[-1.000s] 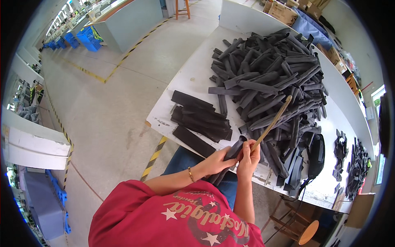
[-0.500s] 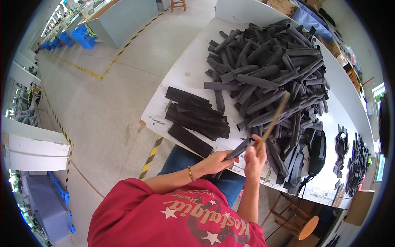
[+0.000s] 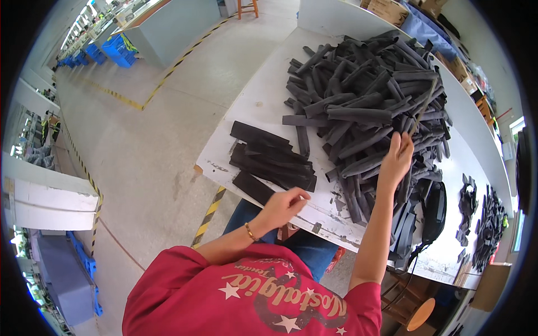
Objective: Using a wooden stick to separate and sort black rubber strips on a workbench in a factory setting.
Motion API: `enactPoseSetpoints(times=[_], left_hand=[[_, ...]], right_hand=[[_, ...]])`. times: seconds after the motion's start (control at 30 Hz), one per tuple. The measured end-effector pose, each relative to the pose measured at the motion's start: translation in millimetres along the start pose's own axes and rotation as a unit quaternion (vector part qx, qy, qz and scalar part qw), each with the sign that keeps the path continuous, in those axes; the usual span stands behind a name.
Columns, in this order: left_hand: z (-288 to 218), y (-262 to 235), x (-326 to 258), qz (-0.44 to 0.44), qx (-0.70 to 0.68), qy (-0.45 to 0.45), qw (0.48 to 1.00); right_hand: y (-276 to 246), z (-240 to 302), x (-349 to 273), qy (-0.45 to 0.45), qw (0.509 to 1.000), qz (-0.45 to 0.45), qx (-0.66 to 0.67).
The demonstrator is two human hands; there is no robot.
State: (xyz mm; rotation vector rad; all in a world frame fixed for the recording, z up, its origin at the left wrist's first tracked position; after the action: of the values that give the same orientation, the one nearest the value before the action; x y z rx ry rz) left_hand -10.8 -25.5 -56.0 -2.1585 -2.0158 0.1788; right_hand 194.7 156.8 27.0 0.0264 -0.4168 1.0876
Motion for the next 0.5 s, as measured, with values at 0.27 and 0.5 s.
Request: enactPoseSetpoints(times=[0.27, 0.5], left_hand=[[3.4, -55.2, 15.2, -0.109, 0.178, 0.126, 0.97], [25.4, -53.0, -21.2, 0.041, 0.309, 0.229, 0.922]], right_hand=[[-81.1, -45.6, -112.3, 0.13, 0.949, 0.274, -0.087], [-143.9, -33.0, -138.5, 0.125, 0.869, 0.439, -0.193]])
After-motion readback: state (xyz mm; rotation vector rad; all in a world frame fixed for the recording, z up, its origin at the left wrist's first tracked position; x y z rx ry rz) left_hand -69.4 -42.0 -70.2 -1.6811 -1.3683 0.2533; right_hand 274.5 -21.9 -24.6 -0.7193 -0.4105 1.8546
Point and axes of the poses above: each hand's wrist, its own x-axis towards the middle knuckle, its own y-axis out of the palm, z = x × y, the point moved 1 cm from there along x, towards the middle knuckle, and after that the axes turned 4 degrees about y, right-handed, at the moved point
